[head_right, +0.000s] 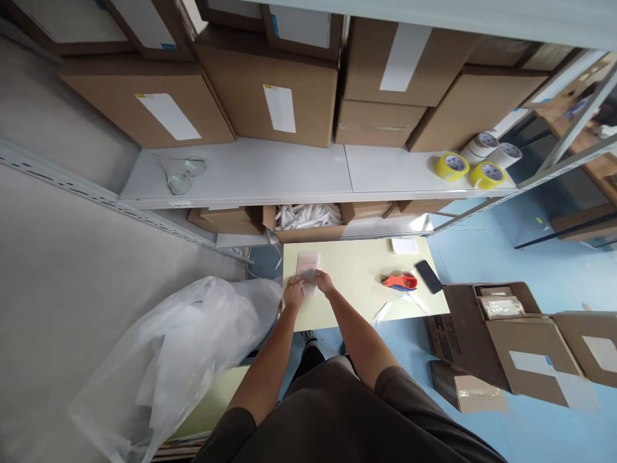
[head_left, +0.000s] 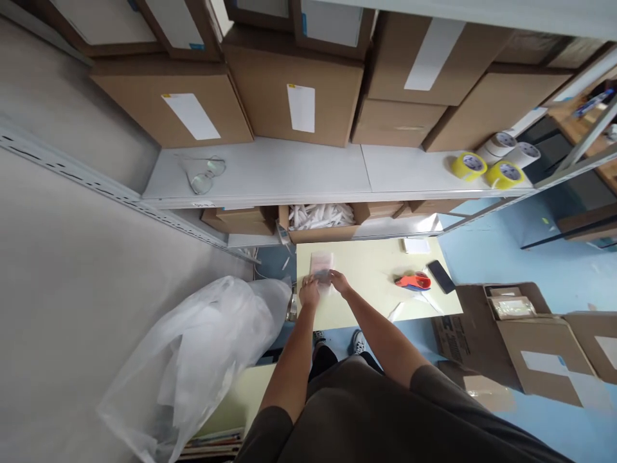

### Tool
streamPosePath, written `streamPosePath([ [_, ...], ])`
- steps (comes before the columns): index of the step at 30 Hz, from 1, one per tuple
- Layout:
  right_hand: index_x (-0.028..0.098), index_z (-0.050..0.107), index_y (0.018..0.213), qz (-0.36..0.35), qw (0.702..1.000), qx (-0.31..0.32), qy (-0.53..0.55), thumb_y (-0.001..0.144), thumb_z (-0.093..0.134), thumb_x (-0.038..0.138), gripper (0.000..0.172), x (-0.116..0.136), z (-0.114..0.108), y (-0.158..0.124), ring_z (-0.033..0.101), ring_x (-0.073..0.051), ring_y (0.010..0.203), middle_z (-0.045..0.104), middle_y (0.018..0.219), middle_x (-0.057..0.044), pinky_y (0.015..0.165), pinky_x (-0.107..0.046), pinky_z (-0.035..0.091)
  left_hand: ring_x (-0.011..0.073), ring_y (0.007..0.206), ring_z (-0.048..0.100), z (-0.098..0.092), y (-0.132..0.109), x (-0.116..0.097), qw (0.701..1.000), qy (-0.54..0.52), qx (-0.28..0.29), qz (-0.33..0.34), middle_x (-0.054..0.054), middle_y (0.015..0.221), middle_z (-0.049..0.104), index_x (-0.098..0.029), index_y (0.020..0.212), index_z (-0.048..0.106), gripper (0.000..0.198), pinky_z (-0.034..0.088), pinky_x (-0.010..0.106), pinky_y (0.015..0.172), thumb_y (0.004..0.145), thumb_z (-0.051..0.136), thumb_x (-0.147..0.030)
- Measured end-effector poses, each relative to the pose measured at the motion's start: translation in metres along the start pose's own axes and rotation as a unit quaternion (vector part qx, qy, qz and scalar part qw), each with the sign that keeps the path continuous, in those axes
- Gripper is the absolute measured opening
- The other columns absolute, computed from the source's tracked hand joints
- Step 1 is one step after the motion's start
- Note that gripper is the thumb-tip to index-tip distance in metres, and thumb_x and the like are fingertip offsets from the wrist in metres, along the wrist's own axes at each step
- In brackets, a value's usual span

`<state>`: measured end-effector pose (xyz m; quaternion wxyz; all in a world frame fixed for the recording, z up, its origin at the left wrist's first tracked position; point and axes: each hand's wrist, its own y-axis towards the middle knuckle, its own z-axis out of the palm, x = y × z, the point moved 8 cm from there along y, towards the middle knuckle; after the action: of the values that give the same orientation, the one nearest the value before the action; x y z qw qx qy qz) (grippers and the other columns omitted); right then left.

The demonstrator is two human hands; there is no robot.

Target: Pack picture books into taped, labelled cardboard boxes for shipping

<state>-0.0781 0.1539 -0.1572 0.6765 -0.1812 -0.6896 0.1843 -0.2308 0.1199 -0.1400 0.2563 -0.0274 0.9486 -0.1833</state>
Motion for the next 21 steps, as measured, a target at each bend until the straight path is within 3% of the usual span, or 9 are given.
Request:
streamPosePath([
  [5, 0.016, 0.079, 0.104, 0.012, 0.999, 0.005, -0.052, 0.082, 0.072, 0.034, 0.029, 0.017, 0.039, 0.037, 0.070, -0.025, 0.087, 0.076, 0.082, -0.004, 0.080, -0.035, 0.056, 0.0343, 0.163, 0.034, -0.024, 0.031, 0.035, 0.999, -0.034, 0.009, -0.030, 0.011, 0.169, 0.049, -0.026, 0.141, 0.071, 0.056, 0.048, 0.051, 0.122, 0.088, 0.067, -0.005],
  [8, 0.017, 0.079, 0.114, 0.019, 0.997, -0.014, -0.077, 0.081, 0.070, 0.026, 0.035, 0.026, 0.035, 0.038, 0.072, -0.027, 0.099, 0.080, 0.095, -0.007, 0.090, -0.039, 0.057, 0.0341, 0.159, 0.042, -0.038, 0.036, 0.038, 0.998, -0.060, -0.002, -0.019, 0.013, 0.164, 0.055, -0.022, 0.133, 0.074, 0.051, 0.045, 0.050, 0.124, 0.086, 0.068, -0.002],
  [10, 0.019, 0.077, 0.121, 0.017, 0.995, -0.039, -0.088, 0.081, 0.069, 0.021, 0.040, 0.034, 0.020, 0.029, 0.072, -0.028, 0.109, 0.081, 0.111, -0.009, 0.098, -0.041, 0.057, 0.0318, 0.153, 0.050, -0.052, 0.036, 0.030, 0.996, -0.081, -0.034, 0.005, 0.014, 0.158, 0.061, -0.019, 0.131, 0.075, 0.047, 0.042, 0.047, 0.126, 0.087, 0.065, -0.003],
  [13, 0.023, 0.075, 0.127, -0.008, 0.990, -0.080, -0.113, 0.085, 0.067, 0.021, 0.043, 0.051, -0.017, 0.007, 0.072, -0.027, 0.119, 0.077, 0.130, -0.011, 0.106, -0.042, 0.056, 0.0268, 0.140, 0.061, -0.076, 0.035, 0.002, 0.985, -0.135, -0.095, 0.044, 0.012, 0.143, 0.071, -0.020, 0.129, 0.075, 0.041, 0.044, 0.043, 0.125, 0.092, 0.060, -0.011],
  [16, 0.025, 0.073, 0.130, -0.044, 0.984, -0.116, -0.125, 0.091, 0.065, 0.024, 0.040, 0.071, -0.072, -0.019, 0.073, -0.026, 0.121, 0.077, 0.132, -0.010, 0.106, -0.042, 0.057, 0.0265, 0.133, 0.066, -0.087, 0.042, -0.039, 0.969, -0.207, -0.131, 0.044, 0.012, 0.135, 0.074, -0.022, 0.129, 0.074, 0.038, 0.050, 0.043, 0.119, 0.096, 0.057, -0.019],
  [18, 0.025, 0.073, 0.131, -0.060, 0.980, -0.151, -0.116, 0.092, 0.065, 0.026, 0.039, 0.080, -0.120, -0.038, 0.072, -0.026, 0.123, 0.078, 0.130, -0.010, 0.106, -0.042, 0.057, 0.0270, 0.133, 0.066, -0.082, 0.049, -0.075, 0.956, -0.257, -0.136, 0.041, 0.012, 0.141, 0.072, -0.023, 0.136, 0.071, 0.040, 0.055, 0.041, 0.112, 0.098, 0.057, -0.025],
  [21, 0.024, 0.072, 0.132, -0.080, 0.969, -0.218, -0.085, 0.093, 0.067, 0.030, 0.039, 0.086, -0.206, -0.070, 0.071, -0.026, 0.125, 0.078, 0.131, -0.011, 0.105, -0.042, 0.057, 0.0254, 0.134, 0.066, -0.059, 0.057, -0.146, 0.943, -0.307, -0.108, 0.064, 0.012, 0.152, 0.065, -0.025, 0.148, 0.062, 0.048, 0.059, 0.036, 0.103, 0.100, 0.058, -0.030],
])
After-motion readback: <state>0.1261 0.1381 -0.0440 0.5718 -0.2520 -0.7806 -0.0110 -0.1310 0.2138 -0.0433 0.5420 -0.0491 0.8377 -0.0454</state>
